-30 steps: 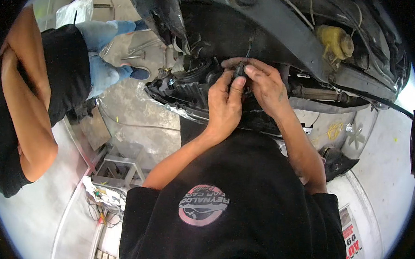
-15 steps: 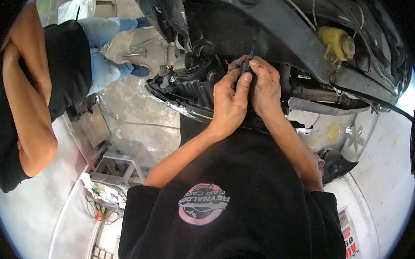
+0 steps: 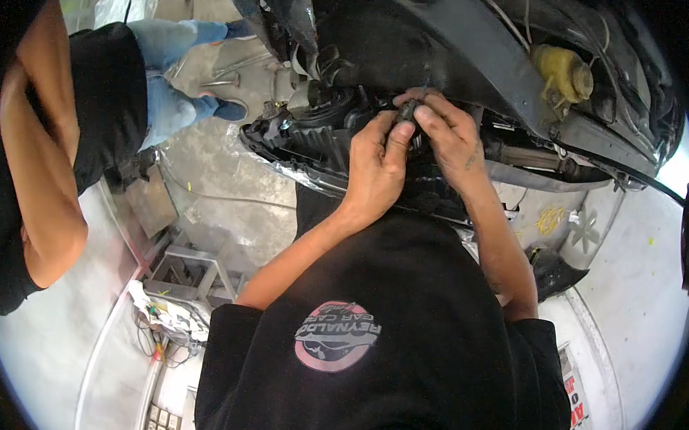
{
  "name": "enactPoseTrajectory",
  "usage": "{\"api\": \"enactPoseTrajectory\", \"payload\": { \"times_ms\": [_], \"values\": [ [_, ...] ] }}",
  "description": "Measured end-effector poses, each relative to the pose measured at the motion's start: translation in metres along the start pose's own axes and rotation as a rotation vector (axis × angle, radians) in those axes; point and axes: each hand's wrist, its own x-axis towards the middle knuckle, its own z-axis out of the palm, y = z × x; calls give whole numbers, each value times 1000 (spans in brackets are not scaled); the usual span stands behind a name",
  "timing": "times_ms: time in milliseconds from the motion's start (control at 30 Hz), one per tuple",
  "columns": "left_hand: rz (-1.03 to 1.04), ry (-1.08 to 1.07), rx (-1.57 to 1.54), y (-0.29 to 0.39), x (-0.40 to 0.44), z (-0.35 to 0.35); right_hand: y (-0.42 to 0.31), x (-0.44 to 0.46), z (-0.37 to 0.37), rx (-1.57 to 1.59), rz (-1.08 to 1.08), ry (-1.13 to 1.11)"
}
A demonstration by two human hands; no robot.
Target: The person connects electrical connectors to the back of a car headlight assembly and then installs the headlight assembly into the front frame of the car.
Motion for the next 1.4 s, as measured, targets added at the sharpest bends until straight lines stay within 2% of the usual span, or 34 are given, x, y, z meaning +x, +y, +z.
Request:
{"api": "enactPoseTrajectory", "payload": {
  "times_ms": [67,133,167,233,267,367,400,567,700,800,1200,1400],
  "values": [
    [88,10,12,-5,-1,3,-11,-2,-16,-187,-8,9],
    [72,-78,128,8,3,-2,-35,-5,-27,-462,5,29],
    [64,-124,185,12,4,-5,-38,-8,-31,-615,-155,28],
    [217,-105,272,10,6,-5,-47,-10,-35,-916,-481,28],
    [289,-94,317,9,6,-6,-56,-3,-38,-955,-637,-67],
    [293,-211,458,13,8,-15,-56,13,-39,-1146,-708,-389],
    [324,-200,447,11,9,-14,-55,18,-43,-1111,-672,-485],
    [426,-200,471,8,10,-12,-74,29,-51,-1195,-561,-695],
    [365,-225,406,10,13,-15,-75,35,-48,-1222,-555,-781],
    [373,-236,452,8,14,-15,-67,39,-51,-1146,-666,-730],
    [435,-197,438,-3,17,-9,-60,44,-60,-1099,-677,-806],
    [446,-174,327,-9,17,-11,-63,45,-58,-1054,-542,-805]
  ]
}}
